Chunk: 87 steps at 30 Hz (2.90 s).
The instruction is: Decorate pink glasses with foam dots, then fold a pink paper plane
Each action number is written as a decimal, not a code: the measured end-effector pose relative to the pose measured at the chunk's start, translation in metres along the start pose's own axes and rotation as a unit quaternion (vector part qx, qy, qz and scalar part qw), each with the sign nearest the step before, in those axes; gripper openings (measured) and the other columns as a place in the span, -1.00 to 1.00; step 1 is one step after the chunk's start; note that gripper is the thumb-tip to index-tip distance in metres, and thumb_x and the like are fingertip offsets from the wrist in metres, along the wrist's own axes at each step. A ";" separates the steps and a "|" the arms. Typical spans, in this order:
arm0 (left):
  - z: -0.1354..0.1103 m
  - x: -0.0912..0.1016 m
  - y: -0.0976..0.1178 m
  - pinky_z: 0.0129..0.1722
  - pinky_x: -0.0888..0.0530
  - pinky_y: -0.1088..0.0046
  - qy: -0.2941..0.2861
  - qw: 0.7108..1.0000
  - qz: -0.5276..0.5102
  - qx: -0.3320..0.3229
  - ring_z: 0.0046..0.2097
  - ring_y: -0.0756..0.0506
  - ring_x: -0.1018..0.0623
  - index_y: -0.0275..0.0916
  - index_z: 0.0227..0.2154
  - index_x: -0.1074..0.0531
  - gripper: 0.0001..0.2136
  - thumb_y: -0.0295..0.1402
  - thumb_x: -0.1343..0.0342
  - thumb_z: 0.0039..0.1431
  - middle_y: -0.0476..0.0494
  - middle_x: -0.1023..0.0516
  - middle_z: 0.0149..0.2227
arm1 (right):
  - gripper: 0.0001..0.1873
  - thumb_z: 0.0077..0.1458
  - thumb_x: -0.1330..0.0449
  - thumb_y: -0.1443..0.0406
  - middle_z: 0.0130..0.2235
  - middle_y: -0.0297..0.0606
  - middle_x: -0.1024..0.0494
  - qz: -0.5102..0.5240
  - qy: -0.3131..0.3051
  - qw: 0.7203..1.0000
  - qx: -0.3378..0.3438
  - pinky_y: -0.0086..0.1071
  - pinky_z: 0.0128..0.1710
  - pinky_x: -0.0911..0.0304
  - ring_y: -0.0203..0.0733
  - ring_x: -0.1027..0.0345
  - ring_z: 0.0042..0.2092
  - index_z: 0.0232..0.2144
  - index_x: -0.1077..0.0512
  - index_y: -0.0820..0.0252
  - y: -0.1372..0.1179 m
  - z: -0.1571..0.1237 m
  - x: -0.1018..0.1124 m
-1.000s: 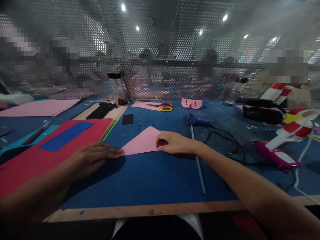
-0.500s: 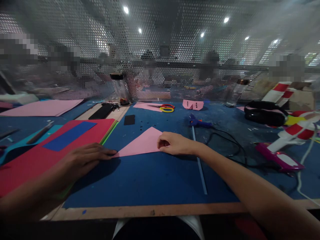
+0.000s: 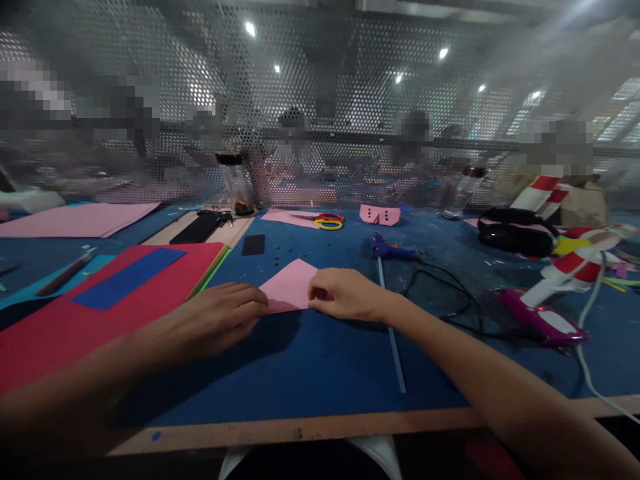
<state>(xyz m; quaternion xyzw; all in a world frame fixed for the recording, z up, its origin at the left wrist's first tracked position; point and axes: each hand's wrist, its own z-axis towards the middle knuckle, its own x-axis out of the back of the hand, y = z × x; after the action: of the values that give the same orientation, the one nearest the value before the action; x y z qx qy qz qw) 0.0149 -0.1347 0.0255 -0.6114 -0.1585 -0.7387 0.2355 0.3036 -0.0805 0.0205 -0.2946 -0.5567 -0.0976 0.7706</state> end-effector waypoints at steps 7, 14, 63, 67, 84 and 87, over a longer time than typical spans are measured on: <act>0.019 -0.017 -0.008 -0.24 -0.45 0.33 -0.025 0.999 0.040 -0.020 -0.24 -0.12 -0.51 -0.26 -0.26 -0.44 -0.84 -0.47 0.05 0.35 -0.18 -0.51 -0.26 | -0.84 0.31 -0.14 0.25 -0.20 -0.16 -0.54 -0.133 -0.006 0.989 0.071 -0.31 -0.21 -0.13 -0.15 -0.37 -0.20 -0.20 -0.47 0.22 -0.004 -0.005 -0.005; 0.014 -0.022 -0.011 -0.25 -0.45 0.38 0.014 1.000 0.024 -0.010 -0.23 -0.10 -0.52 -0.25 -0.27 -0.44 -0.84 -0.46 0.04 0.35 -0.16 -0.50 -0.28 | -0.81 0.34 -0.10 0.25 -0.18 -0.14 -0.53 -0.169 -0.007 0.982 0.086 -0.30 -0.21 -0.12 -0.15 -0.35 -0.20 -0.18 -0.46 0.24 -0.005 -0.002 -0.009; 0.011 -0.028 -0.014 -0.41 -0.33 0.48 0.073 0.988 -0.090 0.100 -0.39 -0.03 -0.44 -0.25 -0.39 -0.44 -0.87 -0.47 -0.02 0.23 -0.08 -0.46 -0.40 | -0.88 0.26 -0.10 0.38 -0.21 -0.16 -0.53 -0.161 -0.022 0.985 0.056 -0.30 -0.20 -0.14 -0.16 -0.35 -0.20 -0.22 -0.45 0.25 -0.008 0.000 -0.007; 0.010 -0.028 -0.015 -0.39 -0.33 0.47 0.051 0.987 -0.095 0.116 -0.37 -0.03 -0.44 -0.26 -0.38 -0.45 -0.87 -0.47 -0.01 0.21 -0.09 -0.47 -0.39 | -0.88 0.24 -0.11 0.39 -0.20 -0.16 -0.53 -0.164 -0.027 0.984 0.059 -0.31 -0.20 -0.14 -0.16 -0.34 -0.20 -0.21 -0.45 0.25 -0.008 0.000 -0.007; 0.005 -0.024 -0.026 -0.38 -0.36 0.49 0.020 0.962 -0.188 0.195 -0.38 -0.02 -0.50 -0.23 -0.35 -0.52 -0.87 -0.44 -0.07 0.14 -0.05 -0.54 -0.40 | -0.89 0.19 -0.12 0.41 -0.22 -0.17 -0.54 -0.130 -0.049 0.990 0.004 -0.34 -0.23 -0.11 -0.19 -0.33 -0.23 -0.28 -0.46 0.24 -0.013 0.000 0.001; 0.003 -0.025 -0.029 -0.38 -0.38 0.50 0.017 0.958 -0.201 0.203 -0.39 -0.01 -0.50 -0.22 -0.33 -0.53 -0.88 -0.43 -0.09 0.14 -0.04 -0.56 -0.40 | -0.88 0.19 -0.12 0.42 -0.23 -0.17 -0.54 -0.123 -0.054 0.991 -0.010 -0.34 -0.24 -0.11 -0.19 -0.32 -0.24 -0.29 -0.47 0.25 -0.015 0.001 0.004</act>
<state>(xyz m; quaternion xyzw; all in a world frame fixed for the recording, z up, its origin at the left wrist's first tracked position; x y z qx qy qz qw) 0.0054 -0.1045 0.0034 -0.4934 -0.4206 -0.7336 0.2035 0.2973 -0.0910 0.0293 -0.2363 -0.6285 -0.1809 0.7186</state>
